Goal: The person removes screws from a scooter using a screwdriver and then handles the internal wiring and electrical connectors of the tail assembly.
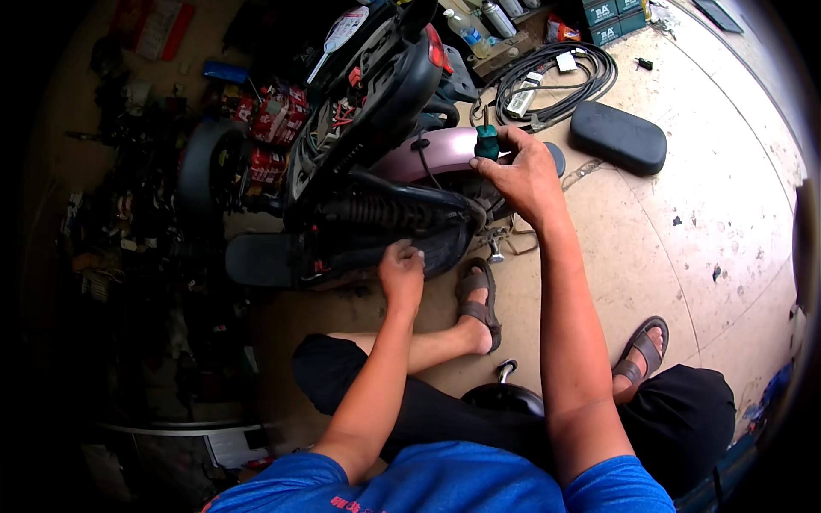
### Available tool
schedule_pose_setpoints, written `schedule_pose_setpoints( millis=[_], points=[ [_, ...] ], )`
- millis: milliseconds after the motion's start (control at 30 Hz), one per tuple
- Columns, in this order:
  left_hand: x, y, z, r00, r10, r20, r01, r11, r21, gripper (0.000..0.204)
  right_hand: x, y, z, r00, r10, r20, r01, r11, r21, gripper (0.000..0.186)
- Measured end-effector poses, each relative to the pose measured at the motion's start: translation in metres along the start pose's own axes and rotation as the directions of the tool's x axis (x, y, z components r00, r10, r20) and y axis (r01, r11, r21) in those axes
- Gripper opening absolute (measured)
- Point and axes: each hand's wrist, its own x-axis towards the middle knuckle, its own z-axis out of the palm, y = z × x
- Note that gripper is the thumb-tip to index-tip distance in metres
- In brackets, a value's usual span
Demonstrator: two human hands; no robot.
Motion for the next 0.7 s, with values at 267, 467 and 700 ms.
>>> schedule_pose_setpoints(
  millis=[267, 467, 700],
  points=[
    [-0.026, 0.118, 0.004, 0.960, 0.279, -0.015, -0.278, 0.951, -0.135, 0.025, -0.017, 0.004, 0.028, 0.972, -0.235, -0.011, 0.233, 0.969, -0.080, 0.041],
    [-0.022, 0.149, 0.019, 0.950, 0.310, -0.046, -0.313, 0.931, -0.187, 0.024, -0.022, -0.005, 0.041, 0.964, -0.266, -0.007, 0.265, 0.962, -0.066, 0.034],
    [-0.026, 0.177, 0.037, 0.937, 0.334, -0.099, -0.348, 0.900, -0.262, 0.030, -0.016, -0.004, 0.050, 0.957, -0.290, -0.024, 0.285, 0.949, -0.136, 0.033]
  ],
)
